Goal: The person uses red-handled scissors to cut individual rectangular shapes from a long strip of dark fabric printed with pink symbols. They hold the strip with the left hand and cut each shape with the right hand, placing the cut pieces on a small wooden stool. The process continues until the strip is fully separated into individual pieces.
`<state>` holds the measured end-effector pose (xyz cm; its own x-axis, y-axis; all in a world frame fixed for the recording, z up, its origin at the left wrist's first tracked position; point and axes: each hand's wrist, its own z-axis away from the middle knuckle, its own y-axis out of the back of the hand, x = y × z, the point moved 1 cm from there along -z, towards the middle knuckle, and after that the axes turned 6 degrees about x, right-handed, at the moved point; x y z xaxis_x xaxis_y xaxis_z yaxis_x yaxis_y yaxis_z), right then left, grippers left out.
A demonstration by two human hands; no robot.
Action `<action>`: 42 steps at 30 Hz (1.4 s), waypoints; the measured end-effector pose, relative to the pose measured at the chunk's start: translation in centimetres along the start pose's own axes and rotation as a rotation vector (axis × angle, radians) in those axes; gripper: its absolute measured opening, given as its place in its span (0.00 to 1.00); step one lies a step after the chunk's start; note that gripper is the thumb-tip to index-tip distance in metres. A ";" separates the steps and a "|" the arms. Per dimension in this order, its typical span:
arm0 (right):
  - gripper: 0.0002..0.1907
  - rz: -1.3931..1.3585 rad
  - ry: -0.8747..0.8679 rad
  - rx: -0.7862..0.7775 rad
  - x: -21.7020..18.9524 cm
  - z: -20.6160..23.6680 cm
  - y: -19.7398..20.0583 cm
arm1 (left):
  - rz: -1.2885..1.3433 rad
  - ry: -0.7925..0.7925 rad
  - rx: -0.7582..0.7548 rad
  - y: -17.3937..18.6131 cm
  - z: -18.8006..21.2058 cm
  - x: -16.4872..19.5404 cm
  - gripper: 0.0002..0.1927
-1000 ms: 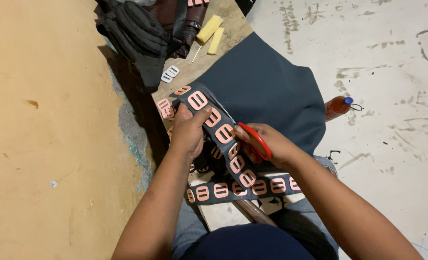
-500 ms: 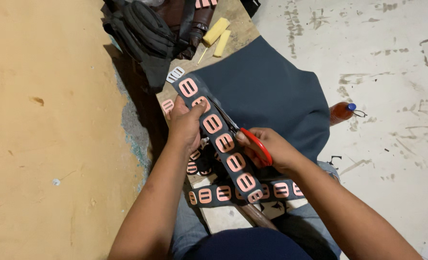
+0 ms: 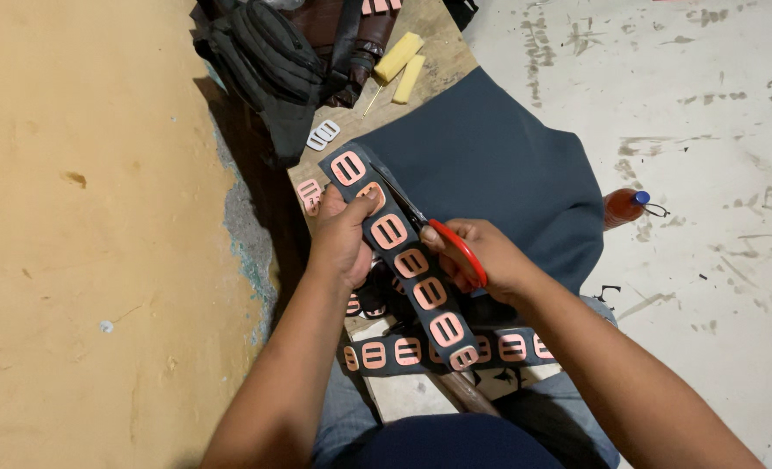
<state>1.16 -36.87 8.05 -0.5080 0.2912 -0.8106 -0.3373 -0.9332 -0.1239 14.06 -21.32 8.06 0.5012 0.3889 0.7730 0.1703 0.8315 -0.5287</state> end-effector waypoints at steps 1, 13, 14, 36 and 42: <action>0.22 0.010 -0.009 0.007 -0.1 -0.2 0.0 | 0.014 -0.002 -0.004 0.2 0.0 0.1 0.17; 0.22 -0.023 -0.009 -0.086 -2.2 -2.5 -1.4 | 0.119 0.056 0.003 1.6 0.0 -0.7 0.16; 0.22 -0.034 -0.004 -0.090 -2.1 -2.5 -1.4 | 0.126 0.055 0.005 1.7 0.0 -0.7 0.16; 0.13 -0.052 0.423 0.174 2.5 0.3 -2.1 | 0.191 -0.085 0.211 7.0 8.0 -1.2 0.17; 0.13 -0.416 0.503 0.258 4.6 3.7 0.0 | 0.358 0.120 0.285 9.8 12.6 -0.6 0.16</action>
<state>-4.07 -34.75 6.44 0.1118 0.4222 -0.8996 -0.6332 -0.6674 -0.3919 4.75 -8.44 6.86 0.5831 0.6363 0.5051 -0.2619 0.7358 -0.6245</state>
